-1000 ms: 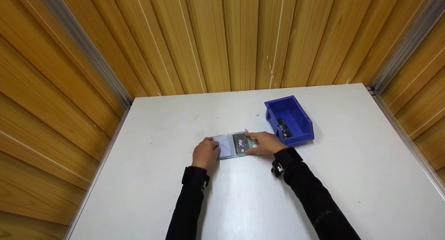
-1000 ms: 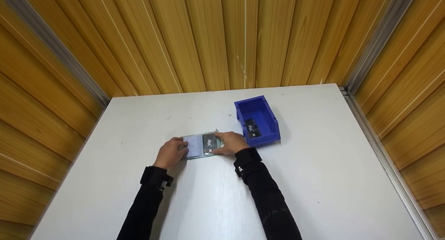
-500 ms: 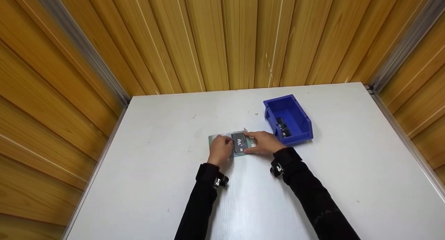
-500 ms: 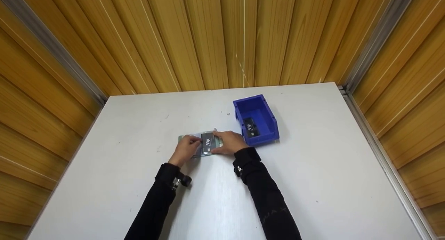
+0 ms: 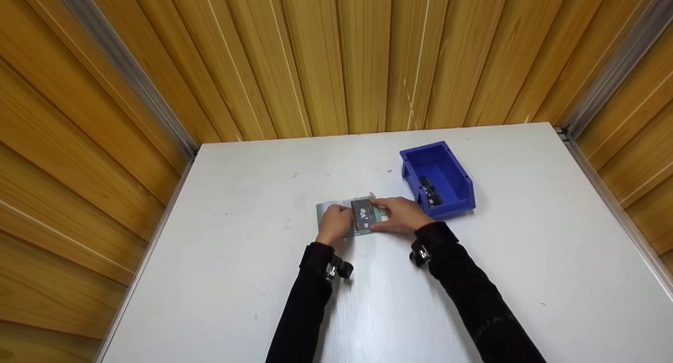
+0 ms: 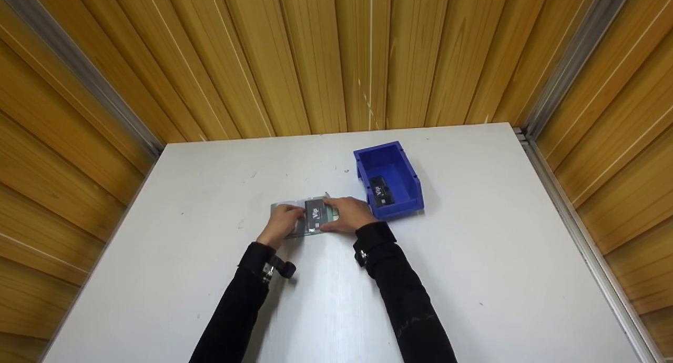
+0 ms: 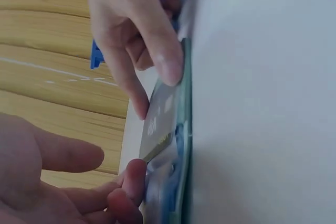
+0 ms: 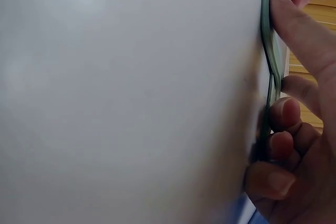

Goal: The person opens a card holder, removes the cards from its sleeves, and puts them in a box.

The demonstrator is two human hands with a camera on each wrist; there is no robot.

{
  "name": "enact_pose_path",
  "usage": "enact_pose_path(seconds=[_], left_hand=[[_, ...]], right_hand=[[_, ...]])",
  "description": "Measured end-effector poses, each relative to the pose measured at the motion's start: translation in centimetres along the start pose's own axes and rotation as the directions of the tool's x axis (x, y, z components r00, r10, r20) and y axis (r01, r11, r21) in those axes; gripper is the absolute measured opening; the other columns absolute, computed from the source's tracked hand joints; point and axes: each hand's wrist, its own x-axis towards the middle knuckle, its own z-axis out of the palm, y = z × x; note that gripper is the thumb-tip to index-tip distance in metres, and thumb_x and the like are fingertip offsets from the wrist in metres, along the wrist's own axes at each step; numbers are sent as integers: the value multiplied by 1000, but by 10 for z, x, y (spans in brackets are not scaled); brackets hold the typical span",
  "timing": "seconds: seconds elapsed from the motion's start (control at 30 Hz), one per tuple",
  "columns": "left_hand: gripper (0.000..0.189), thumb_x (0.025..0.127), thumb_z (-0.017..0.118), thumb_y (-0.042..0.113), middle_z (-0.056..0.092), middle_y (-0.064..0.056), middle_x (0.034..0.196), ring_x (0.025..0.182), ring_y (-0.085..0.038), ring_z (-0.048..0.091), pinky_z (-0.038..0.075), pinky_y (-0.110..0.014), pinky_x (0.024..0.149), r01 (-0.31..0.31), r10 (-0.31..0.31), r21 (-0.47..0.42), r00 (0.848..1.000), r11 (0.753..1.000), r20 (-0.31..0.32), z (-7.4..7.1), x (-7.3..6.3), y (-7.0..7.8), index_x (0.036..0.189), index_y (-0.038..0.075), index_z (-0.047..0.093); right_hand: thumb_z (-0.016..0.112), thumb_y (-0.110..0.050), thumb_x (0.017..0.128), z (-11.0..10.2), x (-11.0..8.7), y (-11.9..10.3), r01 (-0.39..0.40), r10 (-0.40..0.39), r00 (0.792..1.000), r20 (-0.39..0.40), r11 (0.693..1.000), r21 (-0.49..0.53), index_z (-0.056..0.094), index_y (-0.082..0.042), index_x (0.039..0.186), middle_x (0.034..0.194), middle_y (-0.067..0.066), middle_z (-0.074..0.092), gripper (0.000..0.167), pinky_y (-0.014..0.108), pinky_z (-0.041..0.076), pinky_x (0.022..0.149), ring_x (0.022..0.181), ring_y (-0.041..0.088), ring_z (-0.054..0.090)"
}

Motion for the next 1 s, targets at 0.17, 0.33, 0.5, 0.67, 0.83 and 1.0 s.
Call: enact_pose_path(seconds=[0.17,0.33,0.5,0.67,0.83,1.0], left_hand=[[40,95,50,19,70,-25,120,100,-31,64,53,-45,94,50,-50,-19,999,999,10,-2,3,0,116,-10,69],[35,95,52,22,75,-22,105,88,-31,67,55,-46,83,-19,16,187,1000,982,16,0,3,-2,103,-6,73],[24,95,58,21,74,-11,85,71,-21,59,50,-38,68,-77,76,309,997,948,15,5,4,-5,83,6,73],[23,97,62,22,73,-8,81,75,-24,64,48,-37,68,-118,133,350,991,929,-18,9,3,-8,82,8,74],[25,100,61,24,76,-12,91,94,-35,66,50,-46,85,-161,192,392,980,906,-43,12,1,-12,95,7,79],[22,102,60,19,68,-11,83,86,-31,61,47,-42,78,-180,201,281,978,943,-48,6,1,-16,90,5,71]], right_hand=[[84,-45,85,1,1,1,2,-2,1000,0,1000,4,52,-16,153,147,20,59,81,52,47,109,129,36,61],[85,-43,85,3,1,1,25,-25,1000,-9,1000,10,52,-15,152,148,19,59,80,53,46,110,130,38,60],[85,-43,84,2,0,1,34,-34,999,-7,999,6,52,-14,152,149,20,58,80,53,46,110,131,39,60],[85,-42,84,0,0,1,66,-66,998,-22,998,-2,54,-10,151,146,21,59,80,53,47,108,130,39,60],[86,-41,84,0,-1,2,87,-87,996,-30,996,-3,55,-9,149,146,22,60,79,52,48,108,130,39,61],[86,-40,83,-2,-1,3,78,-78,997,-28,997,3,55,-11,150,146,22,59,79,52,48,108,128,38,61]])
